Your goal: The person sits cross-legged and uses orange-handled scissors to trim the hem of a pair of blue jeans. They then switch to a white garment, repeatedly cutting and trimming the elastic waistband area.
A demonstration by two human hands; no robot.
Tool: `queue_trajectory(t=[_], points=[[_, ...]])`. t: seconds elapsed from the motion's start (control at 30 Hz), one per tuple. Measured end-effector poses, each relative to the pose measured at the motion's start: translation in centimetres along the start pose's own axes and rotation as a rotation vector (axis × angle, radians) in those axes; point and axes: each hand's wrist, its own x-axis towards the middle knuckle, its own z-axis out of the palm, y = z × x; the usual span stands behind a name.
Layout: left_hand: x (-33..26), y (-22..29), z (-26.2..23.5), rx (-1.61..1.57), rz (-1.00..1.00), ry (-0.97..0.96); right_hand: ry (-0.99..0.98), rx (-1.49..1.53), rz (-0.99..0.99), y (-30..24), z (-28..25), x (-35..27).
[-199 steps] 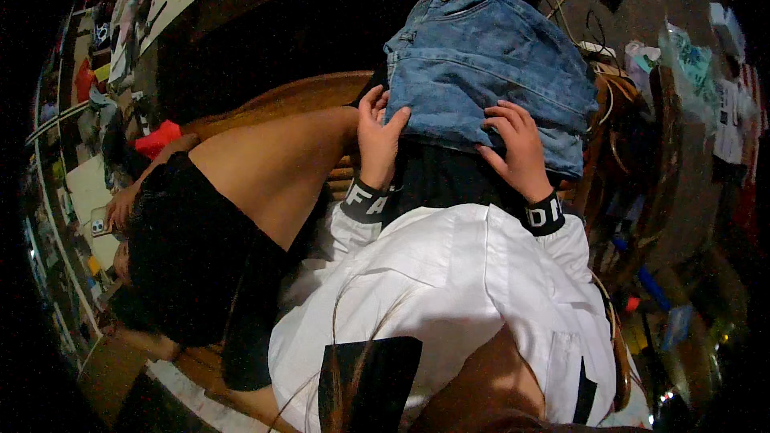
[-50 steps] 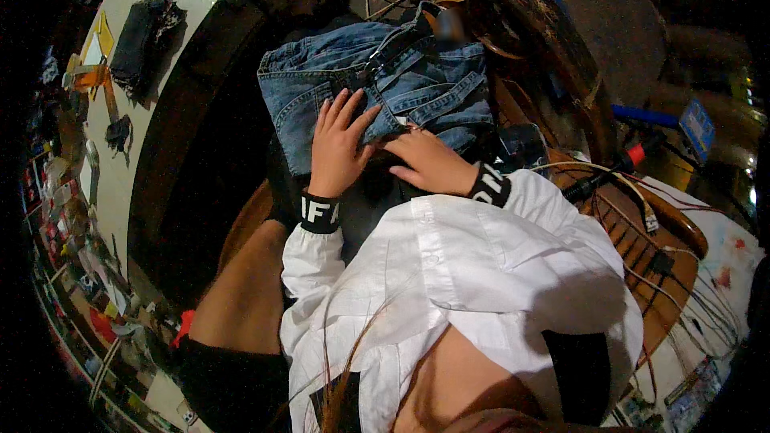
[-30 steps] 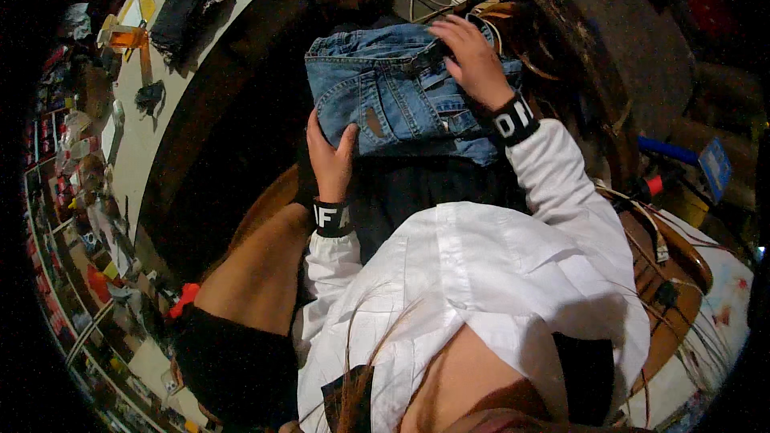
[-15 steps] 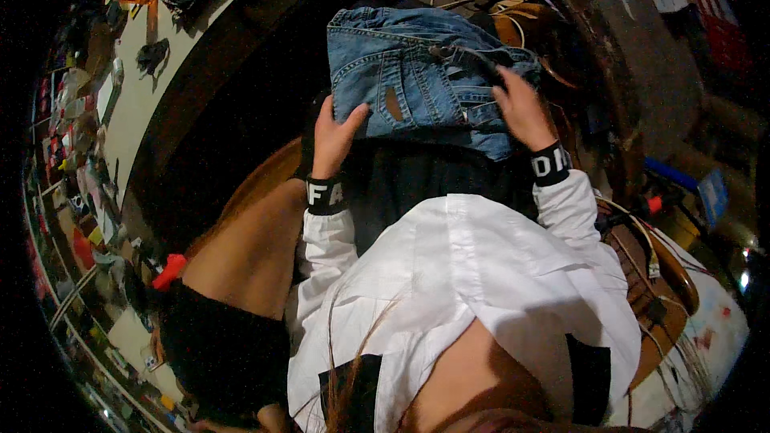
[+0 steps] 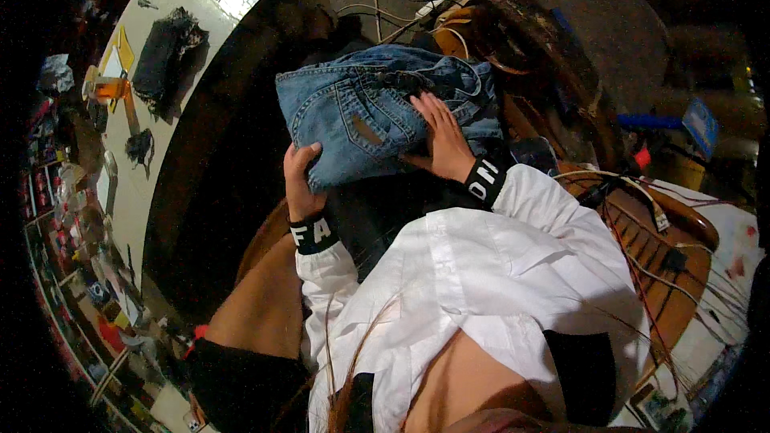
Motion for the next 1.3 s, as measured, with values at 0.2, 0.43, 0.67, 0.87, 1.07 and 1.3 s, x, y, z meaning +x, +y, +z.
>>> queue_trajectory(t=[0.2, 0.43, 0.67, 0.87, 1.07, 1.3], points=[[1.2, 6.9, -2.3, -0.157, 0.102, 0.246, 0.041, 0.255, -0.168, -2.4, 0.0, 1.3], [-0.7, 9.5, -5.2, -0.342, -0.285, 0.32, 0.289, 0.703, -0.283, -5.7, -2.5, 5.2], [-0.5, 10.7, -4.6, -0.404, -0.644, 0.382, -0.057, 0.521, -0.135, -5.2, 5.9, 6.3], [0.7, 12.1, -2.8, -0.359, -0.614, 0.284, 0.062, 0.556, -0.259, -4.7, 7.6, 6.1], [2.4, 12.2, -1.8, -0.459, -0.601, 0.262, 0.004, 0.694, -0.234, -3.7, 7.5, 6.2], [6.5, 13.3, 3.8, -0.418, -0.366, -0.002, 0.172, 2.105, -0.037, -5.9, 5.8, 5.2]])
